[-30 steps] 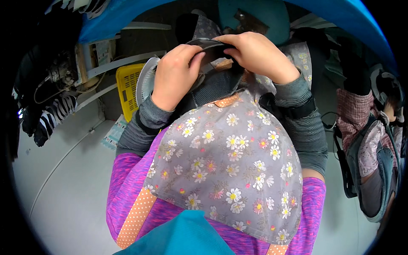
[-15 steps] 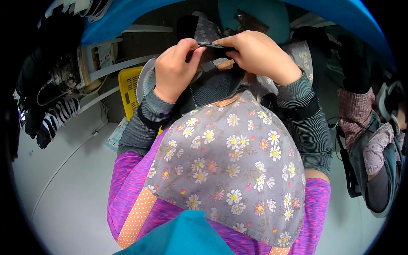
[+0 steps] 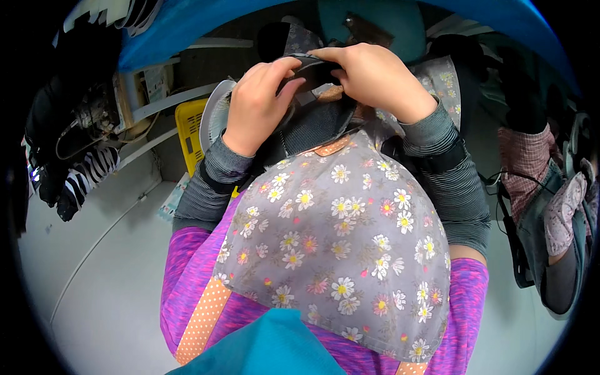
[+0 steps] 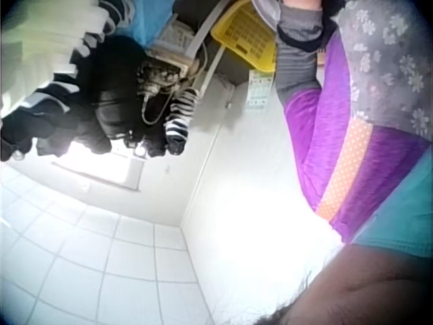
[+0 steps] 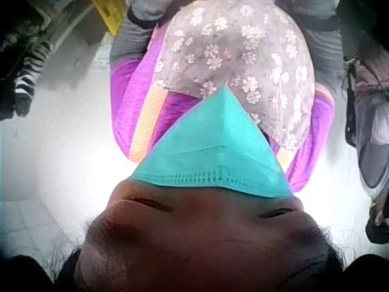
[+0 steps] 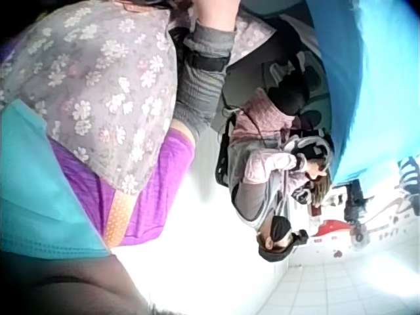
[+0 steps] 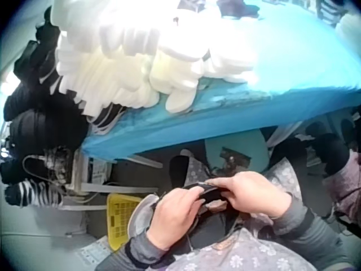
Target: Inserting white foam lining inserts into black shoe uppers.
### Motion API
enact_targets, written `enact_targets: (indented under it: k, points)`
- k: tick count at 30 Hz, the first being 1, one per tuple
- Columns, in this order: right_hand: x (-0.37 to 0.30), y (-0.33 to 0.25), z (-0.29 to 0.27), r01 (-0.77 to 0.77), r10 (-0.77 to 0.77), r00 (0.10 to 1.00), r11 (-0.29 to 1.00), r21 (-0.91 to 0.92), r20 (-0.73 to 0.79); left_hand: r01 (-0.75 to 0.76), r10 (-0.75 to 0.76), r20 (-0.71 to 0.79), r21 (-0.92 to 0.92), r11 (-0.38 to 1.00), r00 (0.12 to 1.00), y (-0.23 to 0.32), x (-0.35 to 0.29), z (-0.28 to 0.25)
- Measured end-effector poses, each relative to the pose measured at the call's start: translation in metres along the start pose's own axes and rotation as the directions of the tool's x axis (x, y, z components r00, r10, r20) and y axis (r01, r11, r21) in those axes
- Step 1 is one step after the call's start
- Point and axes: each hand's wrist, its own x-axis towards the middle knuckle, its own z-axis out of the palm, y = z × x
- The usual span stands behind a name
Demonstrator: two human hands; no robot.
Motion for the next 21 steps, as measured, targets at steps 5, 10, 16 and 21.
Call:
enact_targets:
  k: [5,10,16,21]
  points:
    - [0.002,-0.010,-0.005,0.021,-0.018,0.998,0.999,-0.049,0.064,0.077,-0.077,-0.142,-0.003,0.997,0.987,-0.004,-0.001,0.005]
    - [0.000,-0.010,-0.005,0.051,-0.046,0.996,0.996,-0.076,0.078,0.068,-0.064,-0.127,0.024,0.997,0.990,-0.006,0.001,0.007]
    - [0.008,-0.009,0.002,0.197,-0.198,0.979,0.980,-0.039,-0.037,0.040,-0.042,-0.093,-0.021,0.999,0.995,-0.004,0.002,0.004]
    - [0.036,-0.020,0.006,0.143,-0.142,0.987,0.990,0.000,0.080,-0.077,0.077,-0.143,0.007,0.997,0.987,-0.002,0.013,0.002]
